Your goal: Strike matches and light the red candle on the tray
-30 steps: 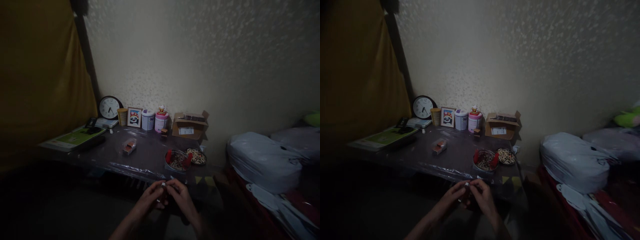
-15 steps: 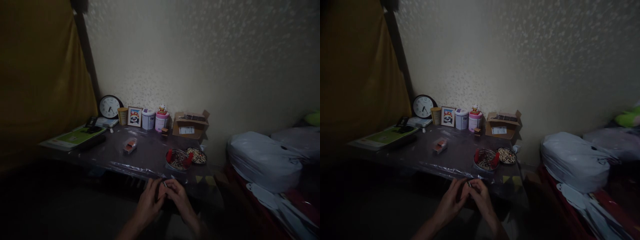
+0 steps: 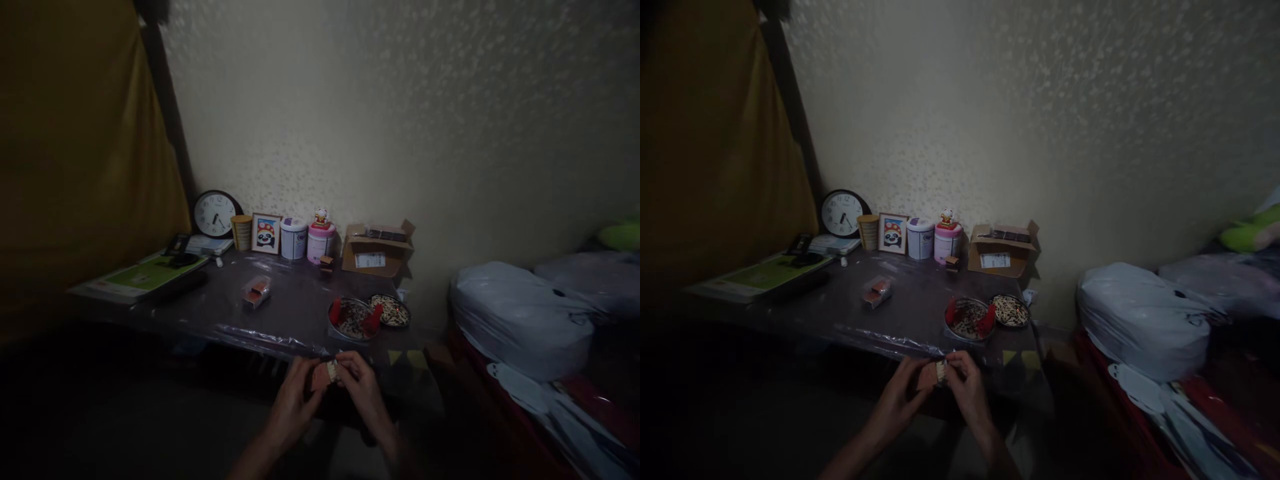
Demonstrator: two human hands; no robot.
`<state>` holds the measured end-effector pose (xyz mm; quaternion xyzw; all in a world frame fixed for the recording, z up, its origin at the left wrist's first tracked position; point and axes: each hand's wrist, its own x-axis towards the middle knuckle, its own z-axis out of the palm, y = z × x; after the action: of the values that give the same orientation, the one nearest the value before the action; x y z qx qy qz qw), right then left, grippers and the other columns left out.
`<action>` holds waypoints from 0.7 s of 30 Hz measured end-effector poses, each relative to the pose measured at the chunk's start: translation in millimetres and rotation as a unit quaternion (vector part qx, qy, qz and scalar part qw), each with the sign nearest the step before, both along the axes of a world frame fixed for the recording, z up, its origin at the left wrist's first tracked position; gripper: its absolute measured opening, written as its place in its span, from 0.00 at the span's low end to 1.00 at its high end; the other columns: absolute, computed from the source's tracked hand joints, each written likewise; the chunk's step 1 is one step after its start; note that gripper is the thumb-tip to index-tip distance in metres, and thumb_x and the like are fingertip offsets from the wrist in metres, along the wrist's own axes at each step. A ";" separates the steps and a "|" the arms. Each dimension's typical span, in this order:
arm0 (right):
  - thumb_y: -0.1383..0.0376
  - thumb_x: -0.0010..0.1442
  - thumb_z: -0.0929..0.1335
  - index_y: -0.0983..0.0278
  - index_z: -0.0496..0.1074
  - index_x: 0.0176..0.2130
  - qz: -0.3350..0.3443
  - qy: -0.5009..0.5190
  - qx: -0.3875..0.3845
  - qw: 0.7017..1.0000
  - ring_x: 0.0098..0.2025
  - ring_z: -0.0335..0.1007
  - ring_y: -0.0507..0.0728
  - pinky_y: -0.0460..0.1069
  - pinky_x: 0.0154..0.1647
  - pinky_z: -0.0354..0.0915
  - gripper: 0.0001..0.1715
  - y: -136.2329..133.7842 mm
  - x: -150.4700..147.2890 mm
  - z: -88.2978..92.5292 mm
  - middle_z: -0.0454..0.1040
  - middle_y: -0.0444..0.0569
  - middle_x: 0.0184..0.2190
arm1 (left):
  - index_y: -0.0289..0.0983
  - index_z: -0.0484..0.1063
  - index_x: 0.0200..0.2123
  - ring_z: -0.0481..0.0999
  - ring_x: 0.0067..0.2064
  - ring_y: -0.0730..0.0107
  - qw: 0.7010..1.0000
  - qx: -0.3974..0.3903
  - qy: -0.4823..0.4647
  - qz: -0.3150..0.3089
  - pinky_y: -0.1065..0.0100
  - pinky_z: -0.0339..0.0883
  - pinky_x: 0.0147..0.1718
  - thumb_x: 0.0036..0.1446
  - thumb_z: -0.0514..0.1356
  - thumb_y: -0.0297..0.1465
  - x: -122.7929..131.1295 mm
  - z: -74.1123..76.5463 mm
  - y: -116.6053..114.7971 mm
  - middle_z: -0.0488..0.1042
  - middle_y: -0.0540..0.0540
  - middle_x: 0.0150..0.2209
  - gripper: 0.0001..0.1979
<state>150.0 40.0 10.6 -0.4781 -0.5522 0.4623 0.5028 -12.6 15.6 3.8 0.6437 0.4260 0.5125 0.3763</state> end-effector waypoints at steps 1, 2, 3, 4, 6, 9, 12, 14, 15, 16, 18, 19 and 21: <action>0.54 0.50 0.70 0.63 0.70 0.35 0.002 -0.008 0.006 1.000 0.34 0.71 0.57 0.48 0.32 0.66 0.17 0.4 0.9 -0.2 0.74 0.46 0.29 | 0.41 0.71 0.45 0.69 0.47 0.54 1.000 -0.002 -0.008 0.002 0.57 0.60 0.48 0.52 0.59 0.31 0.1 -0.1 0.7 0.70 0.41 0.43 0.16; 0.54 0.51 0.70 0.62 0.69 0.35 0.003 -0.018 0.014 1.000 0.34 0.71 0.57 0.48 0.32 0.66 0.16 0.8 1.6 -0.6 0.74 0.46 0.29 | 0.41 0.71 0.45 0.69 0.47 0.54 1.000 -0.005 -0.018 0.003 0.57 0.60 0.48 0.51 0.60 0.30 0.1 -0.1 1.5 0.70 0.41 0.43 0.16; 0.54 0.52 0.70 0.62 0.69 0.35 0.002 -0.031 0.025 0.999 0.35 0.72 0.57 0.49 0.33 0.67 0.15 1.2 2.1 -1.3 0.74 0.46 0.30 | 0.41 0.71 0.46 0.69 0.47 0.54 1.000 -0.009 -0.028 0.005 0.57 0.60 0.48 0.51 0.60 0.30 0.1 0.0 2.2 0.70 0.41 0.43 0.16; 0.54 0.53 0.69 0.62 0.70 0.34 0.003 -0.050 0.039 0.998 0.35 0.72 0.57 0.49 0.35 0.67 0.14 1.5 2.3 -2.1 0.75 0.46 0.30 | 0.41 0.71 0.46 0.69 0.48 0.54 0.999 -0.014 -0.040 0.006 0.57 0.60 0.49 0.50 0.60 0.29 0.0 -0.1 3.0 0.71 0.41 0.43 0.17; 0.55 0.54 0.68 0.62 0.71 0.34 0.006 -0.095 0.066 0.993 0.36 0.72 0.57 0.49 0.38 0.66 0.13 1.8 2.5 -3.8 0.75 0.46 0.32 | 0.41 0.70 0.46 0.68 0.50 0.54 0.997 -0.028 -0.070 0.011 0.57 0.58 0.51 0.49 0.61 0.29 -0.2 -0.6 4.4 0.71 0.42 0.45 0.18; 0.56 0.55 0.67 0.62 0.72 0.33 0.011 -0.143 0.085 0.986 0.36 0.72 0.57 0.49 0.38 0.66 0.12 2.0 2.6 -5.7 0.76 0.47 0.31 | 0.40 0.69 0.46 0.66 0.52 0.53 0.991 -0.068 -0.117 0.019 0.56 0.55 0.53 0.46 0.64 0.28 -0.7 -0.8 5.8 0.71 0.42 0.47 0.21; 0.55 0.55 0.67 0.62 0.72 0.31 0.008 -0.152 0.082 0.985 0.34 0.73 0.58 0.50 0.37 0.66 0.13 2.2 3.1 -5.7 0.76 0.48 0.30 | 0.39 0.67 0.47 0.67 0.52 0.52 0.986 -0.101 -0.135 0.003 0.56 0.55 0.53 0.45 0.65 0.29 -1.3 1.5 5.7 0.71 0.42 0.47 0.23; 0.55 0.53 0.68 0.62 0.72 0.30 0.004 -0.146 0.071 0.987 0.34 0.73 0.58 0.50 0.36 0.67 0.13 2.4 3.4 -5.1 0.76 0.48 0.30 | 0.39 0.66 0.48 0.67 0.52 0.52 0.984 -0.106 -0.146 -0.012 0.57 0.55 0.54 0.45 0.64 0.30 -1.9 3.5 5.4 0.71 0.42 0.48 0.24; 0.54 0.53 0.68 0.62 0.72 0.29 0.000 -0.142 0.064 0.988 0.33 0.73 0.58 0.50 0.35 0.67 0.14 2.5 3.6 -4.8 0.76 0.48 0.29 | 0.39 0.67 0.48 0.67 0.53 0.52 0.982 -0.107 -0.153 -0.017 0.57 0.55 0.54 0.46 0.65 0.31 -2.3 4.2 5.4 0.72 0.43 0.48 0.24; 0.53 0.52 0.69 0.62 0.72 0.28 -0.002 -0.139 0.058 0.989 0.32 0.73 0.58 0.50 0.34 0.66 0.15 2.6 3.7 -4.4 0.76 0.48 0.28 | 0.40 0.67 0.48 0.67 0.53 0.52 0.981 -0.108 -0.160 -0.021 0.58 0.55 0.54 0.46 0.65 0.31 -2.7 4.7 5.3 0.72 0.43 0.48 0.24; 0.52 0.52 0.69 0.62 0.72 0.27 -0.004 -0.136 0.053 0.989 0.30 0.73 0.57 0.49 0.33 0.66 0.16 2.6 4.1 -3.1 0.76 0.46 0.26 | 0.40 0.68 0.48 0.67 0.53 0.52 0.979 -0.110 -0.167 -0.033 0.58 0.56 0.53 0.45 0.65 0.32 -3.7 5.4 5.3 0.72 0.43 0.48 0.24; 0.52 0.52 0.68 0.62 0.71 0.27 -0.004 -0.136 0.051 0.989 0.30 0.72 0.57 0.49 0.32 0.66 0.16 2.4 4.3 -2.0 0.75 0.46 0.25 | 0.40 0.68 0.48 0.67 0.52 0.52 0.978 -0.112 -0.168 -0.040 0.58 0.56 0.53 0.45 0.65 0.33 -4.5 5.9 5.2 0.73 0.44 0.48 0.24; 0.52 0.52 0.68 0.62 0.71 0.27 0.003 -0.135 0.047 0.990 0.29 0.72 0.56 0.48 0.31 0.65 0.16 2.0 5.2 0.9 0.74 0.45 0.24 | 0.41 0.68 0.49 0.67 0.53 0.53 0.976 -0.120 -0.168 -0.063 0.58 0.57 0.53 0.47 0.65 0.34 -6.3 7.7 4.7 0.73 0.44 0.49 0.24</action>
<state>155.2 42.0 11.5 -0.5103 -0.6373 0.3686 0.4445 -18.9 20.3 11.5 0.5239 0.3742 0.5335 0.5485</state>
